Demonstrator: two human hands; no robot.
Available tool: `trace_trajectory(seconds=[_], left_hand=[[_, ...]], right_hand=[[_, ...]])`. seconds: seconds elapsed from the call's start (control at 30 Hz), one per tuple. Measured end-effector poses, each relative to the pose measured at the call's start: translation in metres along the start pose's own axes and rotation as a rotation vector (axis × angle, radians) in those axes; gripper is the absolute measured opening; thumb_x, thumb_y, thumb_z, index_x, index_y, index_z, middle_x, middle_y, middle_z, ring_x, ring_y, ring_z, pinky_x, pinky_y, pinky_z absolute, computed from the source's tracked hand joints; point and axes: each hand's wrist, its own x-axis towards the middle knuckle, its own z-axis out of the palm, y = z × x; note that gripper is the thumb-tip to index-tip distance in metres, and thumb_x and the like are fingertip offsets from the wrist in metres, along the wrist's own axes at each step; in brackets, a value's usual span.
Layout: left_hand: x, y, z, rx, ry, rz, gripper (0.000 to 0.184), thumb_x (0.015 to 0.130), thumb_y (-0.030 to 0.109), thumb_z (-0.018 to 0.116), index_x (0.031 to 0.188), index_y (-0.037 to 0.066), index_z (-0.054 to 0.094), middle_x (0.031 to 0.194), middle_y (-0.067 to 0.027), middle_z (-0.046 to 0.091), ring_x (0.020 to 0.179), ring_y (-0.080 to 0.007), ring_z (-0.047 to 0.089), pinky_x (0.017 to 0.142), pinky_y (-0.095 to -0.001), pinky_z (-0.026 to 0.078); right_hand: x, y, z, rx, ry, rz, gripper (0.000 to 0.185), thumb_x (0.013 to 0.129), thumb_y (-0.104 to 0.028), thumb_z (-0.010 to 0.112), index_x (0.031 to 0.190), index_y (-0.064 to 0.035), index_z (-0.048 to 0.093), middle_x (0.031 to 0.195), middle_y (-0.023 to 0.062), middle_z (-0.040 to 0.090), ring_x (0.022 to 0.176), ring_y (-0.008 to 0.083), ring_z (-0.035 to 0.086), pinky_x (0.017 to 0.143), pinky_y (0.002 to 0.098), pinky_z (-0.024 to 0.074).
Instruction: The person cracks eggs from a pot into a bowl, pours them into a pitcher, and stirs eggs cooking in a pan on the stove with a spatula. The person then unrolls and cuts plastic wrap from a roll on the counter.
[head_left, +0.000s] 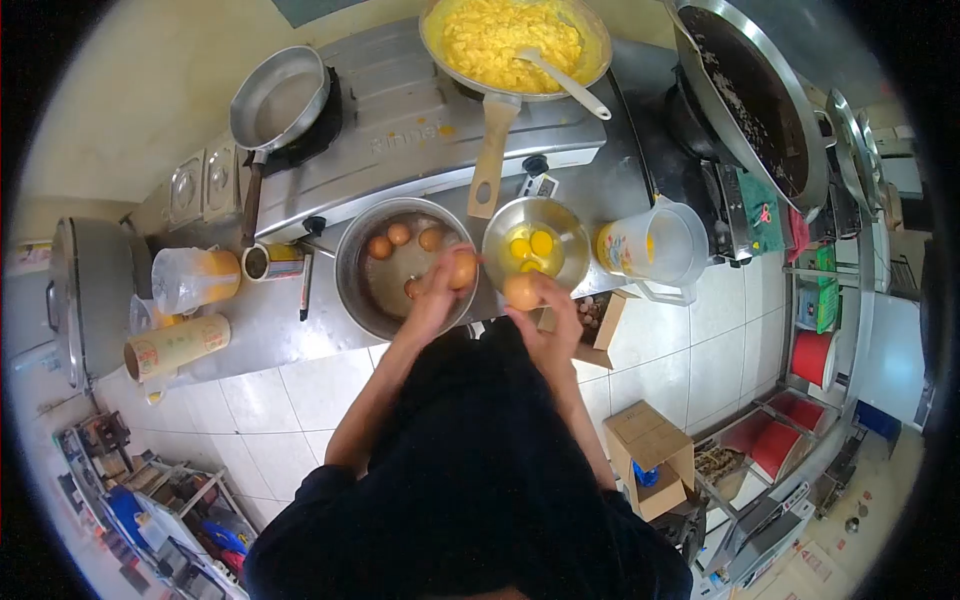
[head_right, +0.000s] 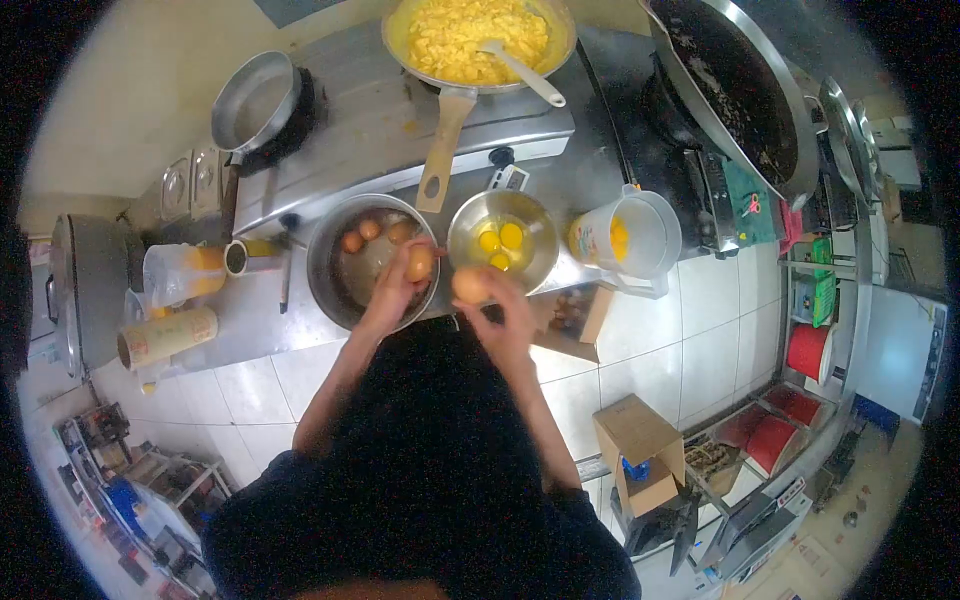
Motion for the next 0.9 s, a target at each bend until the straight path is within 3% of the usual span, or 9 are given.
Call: trace_trajectory(seconds=[0.03,0.17,0.3,0.43,0.53,0.57,0.7,0.87,0.9], left_hand=[[0.003,0.001,0.012,-0.023,-0.021,-0.002,0.034,0.102,0.03,0.029,0.124,0.011,0.047,0.12,-0.0074,0.056,0.103,-0.0167,0.055,0.081,-0.0271,0.047],[0.02,0.0,0.029,-0.246,-0.058,-0.026,0.043,0.102,0.04,0.022,0.128,0.014,0.045,0.114,-0.0057,0.055,0.101,-0.0154,0.054,0.076,-0.0265,0.046],[0.023,0.017,0.049,-0.262,-0.117,-0.02,0.041,0.102,0.039,0.025,0.128,0.014,0.044,0.112,-0.0055,0.054,0.096,-0.0131,0.053,0.073,-0.0237,0.044],[0.042,0.006,0.039,-0.081,-0.162,-0.041,0.037,0.098,0.032,0.042,0.129,0.012,0.044,0.117,-0.0062,0.054,0.101,-0.0129,0.053,0.08,-0.025,0.045],[0.054,0.014,0.033,0.01,-0.267,-0.033,0.041,0.094,0.025,0.054,0.131,0.011,0.045,0.121,-0.007,0.054,0.108,-0.0142,0.054,0.085,-0.0266,0.047],[0.058,0.019,0.034,0.054,-0.347,-0.014,0.046,0.091,0.023,0.06,0.133,0.011,0.044,0.121,-0.0071,0.054,0.106,-0.0144,0.055,0.084,-0.0269,0.048],[0.068,0.033,0.044,0.146,-0.43,0.111,0.05,0.086,0.025,0.068,0.129,0.008,0.05,0.119,-0.009,0.056,0.104,-0.0164,0.057,0.086,-0.0293,0.049],[0.091,0.034,0.034,0.939,-0.491,0.507,0.051,0.077,0.021,0.074,0.121,0.002,0.058,0.118,-0.0147,0.059,0.104,-0.0262,0.06,0.089,-0.0335,0.05],[0.094,0.033,0.032,0.939,-0.488,0.506,0.051,0.077,0.021,0.074,0.121,0.002,0.058,0.118,-0.0147,0.059,0.104,-0.0262,0.06,0.089,-0.0335,0.05]], right_hand=[[0.006,-0.003,0.007,-0.011,-0.04,-0.123,0.049,0.067,-0.01,0.082,0.11,-0.0041,0.06,0.115,0.0152,0.062,0.106,0.0278,0.06,0.09,0.0374,0.048],[0.017,0.006,0.008,0.019,0.016,-0.081,0.049,0.068,-0.009,0.081,0.111,-0.0033,0.059,0.115,0.0164,0.062,0.107,0.0298,0.06,0.09,0.0352,0.0487],[0.023,0.017,0.002,-0.02,-0.033,-0.188,0.049,0.072,-0.008,0.078,0.115,-0.0036,0.054,0.117,0.0167,0.061,0.108,0.0283,0.061,0.092,0.0344,0.0484],[0.023,0.032,-0.007,0.451,-0.018,0.174,0.054,0.08,-0.007,0.07,0.127,-0.0032,0.044,0.121,0.0138,0.056,0.109,0.0255,0.057,0.091,0.0331,0.047],[0.047,0.044,-0.027,0.527,-0.215,0.266,0.053,0.084,-0.007,0.065,0.132,-0.0055,0.042,0.119,0.0128,0.055,0.108,0.0248,0.057,0.093,0.0322,0.0454],[0.055,0.051,-0.035,0.301,-0.386,0.262,0.054,0.083,-0.008,0.064,0.133,-0.0078,0.045,0.124,0.0128,0.055,0.112,0.0218,0.056,0.095,0.0305,0.0432],[0.073,0.058,-0.033,0.291,-0.428,0.202,0.051,0.078,-0.006,0.068,0.128,-0.0084,0.054,0.124,0.0117,0.059,0.112,0.0188,0.057,0.094,0.0301,0.0444],[0.072,0.083,-0.028,0.131,-0.372,-0.06,0.044,0.074,-0.003,0.071,0.117,-0.0076,0.063,0.112,0.0127,0.066,0.103,0.0255,0.063,0.088,0.0321,0.0498],[0.072,0.091,-0.027,0.132,-0.374,-0.061,0.044,0.074,-0.003,0.071,0.117,-0.0076,0.063,0.112,0.0127,0.066,0.103,0.0255,0.063,0.088,0.0321,0.0498]])
